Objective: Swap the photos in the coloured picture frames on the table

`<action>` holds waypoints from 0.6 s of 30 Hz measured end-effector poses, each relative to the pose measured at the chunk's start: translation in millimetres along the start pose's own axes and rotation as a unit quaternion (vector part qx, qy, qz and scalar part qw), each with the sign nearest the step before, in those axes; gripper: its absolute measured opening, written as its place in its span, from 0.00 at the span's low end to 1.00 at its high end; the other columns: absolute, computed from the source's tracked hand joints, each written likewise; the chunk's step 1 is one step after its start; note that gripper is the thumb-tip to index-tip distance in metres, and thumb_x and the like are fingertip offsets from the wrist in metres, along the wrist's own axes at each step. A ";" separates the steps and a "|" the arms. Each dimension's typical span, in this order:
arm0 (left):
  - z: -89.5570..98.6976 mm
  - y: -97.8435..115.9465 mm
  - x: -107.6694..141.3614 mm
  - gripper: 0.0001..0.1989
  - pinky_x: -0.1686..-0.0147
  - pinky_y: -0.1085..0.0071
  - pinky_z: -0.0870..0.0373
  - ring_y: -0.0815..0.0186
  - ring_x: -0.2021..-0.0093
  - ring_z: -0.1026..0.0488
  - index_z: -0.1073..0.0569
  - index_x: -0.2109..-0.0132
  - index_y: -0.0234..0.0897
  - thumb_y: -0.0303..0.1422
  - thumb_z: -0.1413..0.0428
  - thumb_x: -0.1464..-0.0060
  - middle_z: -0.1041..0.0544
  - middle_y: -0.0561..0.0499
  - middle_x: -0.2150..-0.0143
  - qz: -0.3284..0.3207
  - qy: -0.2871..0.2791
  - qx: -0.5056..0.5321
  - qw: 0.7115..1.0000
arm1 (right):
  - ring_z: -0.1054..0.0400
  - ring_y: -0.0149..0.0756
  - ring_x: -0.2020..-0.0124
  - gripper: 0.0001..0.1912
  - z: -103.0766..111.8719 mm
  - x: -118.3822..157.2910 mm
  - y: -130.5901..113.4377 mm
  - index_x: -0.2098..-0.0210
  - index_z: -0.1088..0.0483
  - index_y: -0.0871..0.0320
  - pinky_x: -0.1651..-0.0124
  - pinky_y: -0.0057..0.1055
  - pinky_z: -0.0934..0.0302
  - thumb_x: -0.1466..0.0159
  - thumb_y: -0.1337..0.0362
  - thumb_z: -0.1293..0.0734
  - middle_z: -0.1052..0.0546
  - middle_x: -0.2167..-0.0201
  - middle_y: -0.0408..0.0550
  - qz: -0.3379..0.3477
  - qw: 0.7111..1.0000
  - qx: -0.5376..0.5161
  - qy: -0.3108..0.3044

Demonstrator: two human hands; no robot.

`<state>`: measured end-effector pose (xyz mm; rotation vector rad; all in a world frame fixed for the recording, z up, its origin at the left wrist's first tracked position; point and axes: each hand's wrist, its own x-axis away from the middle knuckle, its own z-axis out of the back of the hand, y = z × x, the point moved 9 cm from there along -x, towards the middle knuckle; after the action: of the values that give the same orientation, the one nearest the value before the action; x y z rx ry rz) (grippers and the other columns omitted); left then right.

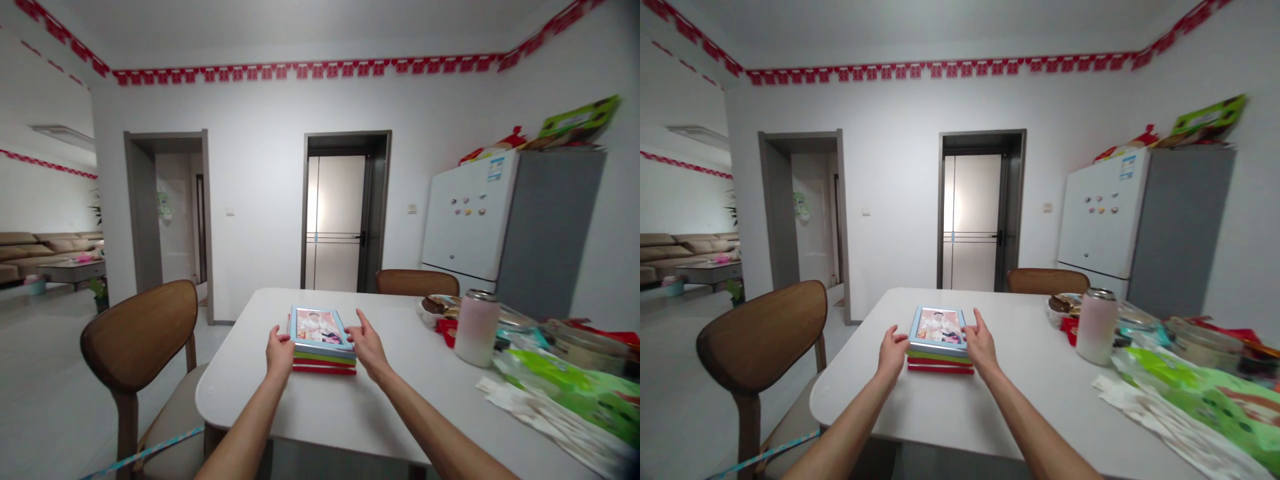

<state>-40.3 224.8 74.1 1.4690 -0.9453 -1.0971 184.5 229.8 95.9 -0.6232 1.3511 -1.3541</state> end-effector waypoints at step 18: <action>-68.9 111.2 89.4 0.27 0.80 0.80 0.44 0.77 0.82 0.40 0.41 0.52 0.39 0.35 0.43 0.61 0.37 0.62 0.79 -0.032 -0.217 0.337 0.916 | 0.48 0.24 0.85 0.19 0.7 76.1 -108.1 0.55 0.38 0.55 0.81 0.23 0.53 0.48 0.61 0.41 0.37 0.85 0.35 0.049 0.893 -0.418 -0.158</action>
<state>49.2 140.4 174.0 1.8406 -1.7258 -1.2382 129.4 137.2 172.5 -1.2635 1.6375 -0.4937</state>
